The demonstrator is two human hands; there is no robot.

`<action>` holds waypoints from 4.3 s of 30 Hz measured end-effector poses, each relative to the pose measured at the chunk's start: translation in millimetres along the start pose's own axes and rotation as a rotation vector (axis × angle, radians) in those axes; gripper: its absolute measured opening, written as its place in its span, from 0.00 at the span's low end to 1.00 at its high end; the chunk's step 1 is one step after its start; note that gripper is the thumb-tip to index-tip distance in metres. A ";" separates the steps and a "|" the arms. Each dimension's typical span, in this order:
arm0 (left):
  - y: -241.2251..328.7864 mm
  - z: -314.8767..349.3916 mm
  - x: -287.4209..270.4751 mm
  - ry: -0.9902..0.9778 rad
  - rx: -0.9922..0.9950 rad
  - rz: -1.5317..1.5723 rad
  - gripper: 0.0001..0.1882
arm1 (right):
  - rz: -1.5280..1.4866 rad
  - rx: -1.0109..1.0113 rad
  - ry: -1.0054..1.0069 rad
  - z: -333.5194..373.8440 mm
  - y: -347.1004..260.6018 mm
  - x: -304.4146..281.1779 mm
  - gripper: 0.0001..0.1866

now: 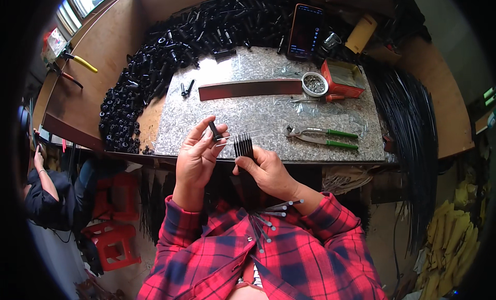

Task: Assembling plastic connectors and housings onto bundles of electrical cables at a manufacturing workbench.

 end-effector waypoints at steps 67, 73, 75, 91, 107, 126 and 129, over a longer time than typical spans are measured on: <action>-17.5 5.2 18.5 -0.203 -0.079 -0.226 0.21 | -0.061 -0.015 0.026 -8.5 12.9 -3.7 0.10; -13.9 13.1 22.8 -0.028 0.127 -0.357 0.17 | 0.034 -0.069 -0.027 -9.9 4.9 3.5 0.11; -16.1 14.1 25.6 -0.033 0.152 -0.261 0.15 | 0.091 -0.041 -0.028 -9.4 4.6 3.2 0.11; -23.6 8.3 25.1 -0.041 0.141 -0.189 0.14 | 1.665 -0.528 0.257 -80.2 -98.6 -178.6 0.24; -25.8 9.7 31.2 -0.046 0.097 -0.140 0.12 | 1.886 -0.064 0.230 -154.1 -66.0 -269.2 0.38; -25.8 13.6 30.8 -0.056 0.091 -0.143 0.13 | 0.373 -0.023 -0.449 -4.0 -10.2 -20.4 0.16; -26.5 12.4 29.4 -0.057 0.103 -0.173 0.13 | 0.136 0.146 -0.360 -4.1 -2.4 -10.2 0.16</action>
Point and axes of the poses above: each hand's wrist, its own z-axis away from the middle knuckle, its own x-axis out of the palm, y = z × x, the point moved 10 cm from there along -z, towards the middle knuckle, and after that the axes turned 2 degrees about -x, right-handed, at the moved point
